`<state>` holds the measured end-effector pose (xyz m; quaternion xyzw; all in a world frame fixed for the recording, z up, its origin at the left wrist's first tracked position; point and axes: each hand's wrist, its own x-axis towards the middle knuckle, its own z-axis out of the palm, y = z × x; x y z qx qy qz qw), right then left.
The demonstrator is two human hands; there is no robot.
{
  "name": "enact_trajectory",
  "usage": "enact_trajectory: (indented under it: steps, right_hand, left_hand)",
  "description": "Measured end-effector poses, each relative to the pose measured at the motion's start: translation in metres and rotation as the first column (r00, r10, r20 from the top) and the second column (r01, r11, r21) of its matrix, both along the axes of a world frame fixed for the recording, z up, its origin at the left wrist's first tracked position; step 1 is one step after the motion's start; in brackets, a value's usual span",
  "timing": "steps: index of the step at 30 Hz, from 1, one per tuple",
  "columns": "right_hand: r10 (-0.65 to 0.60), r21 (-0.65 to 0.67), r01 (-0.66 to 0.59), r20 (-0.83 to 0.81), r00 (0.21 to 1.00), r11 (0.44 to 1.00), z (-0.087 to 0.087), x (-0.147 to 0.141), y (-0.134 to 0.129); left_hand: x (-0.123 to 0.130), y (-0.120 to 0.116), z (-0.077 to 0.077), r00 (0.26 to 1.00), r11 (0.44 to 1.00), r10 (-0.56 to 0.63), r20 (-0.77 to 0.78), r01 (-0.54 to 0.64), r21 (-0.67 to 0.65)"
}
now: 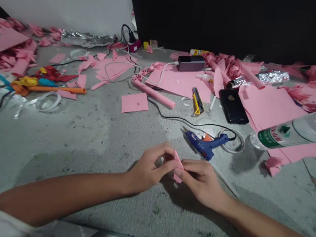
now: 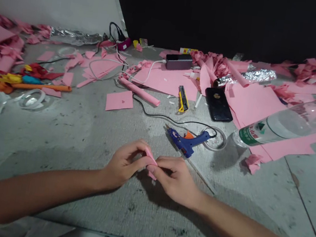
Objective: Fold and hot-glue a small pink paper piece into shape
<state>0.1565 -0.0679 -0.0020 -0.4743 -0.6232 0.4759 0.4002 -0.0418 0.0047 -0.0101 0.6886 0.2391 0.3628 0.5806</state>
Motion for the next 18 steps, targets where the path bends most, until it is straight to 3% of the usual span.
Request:
enact_trajectory:
  steps: [4,8,14,18]
  right_hand:
    - [-0.025,-0.019,0.026,0.023,0.999,0.999,-0.0001,-0.0002,-0.0002]
    - [-0.024,-0.056,0.024,0.004,1.000,0.998,0.0008,-0.0008,0.0000]
    - [-0.050,-0.084,0.050,-0.001,0.999,0.995,-0.0015,-0.0001,-0.0008]
    - [-0.064,-0.113,0.060,-0.034,0.997,0.992,-0.0012,-0.0012,0.0009]
  left_hand:
    - [0.0025,0.0017,0.0041,0.998,1.000,-0.021,-0.066,0.021,-0.002]
    - [0.0014,0.0005,0.0033,1.000,0.998,0.019,-0.008,-0.019,0.061]
    - [0.0035,0.0023,0.0069,0.999,0.998,-0.012,-0.037,0.009,-0.068]
    - [0.0014,0.0012,0.0046,0.999,0.999,0.028,-0.019,-0.029,-0.032]
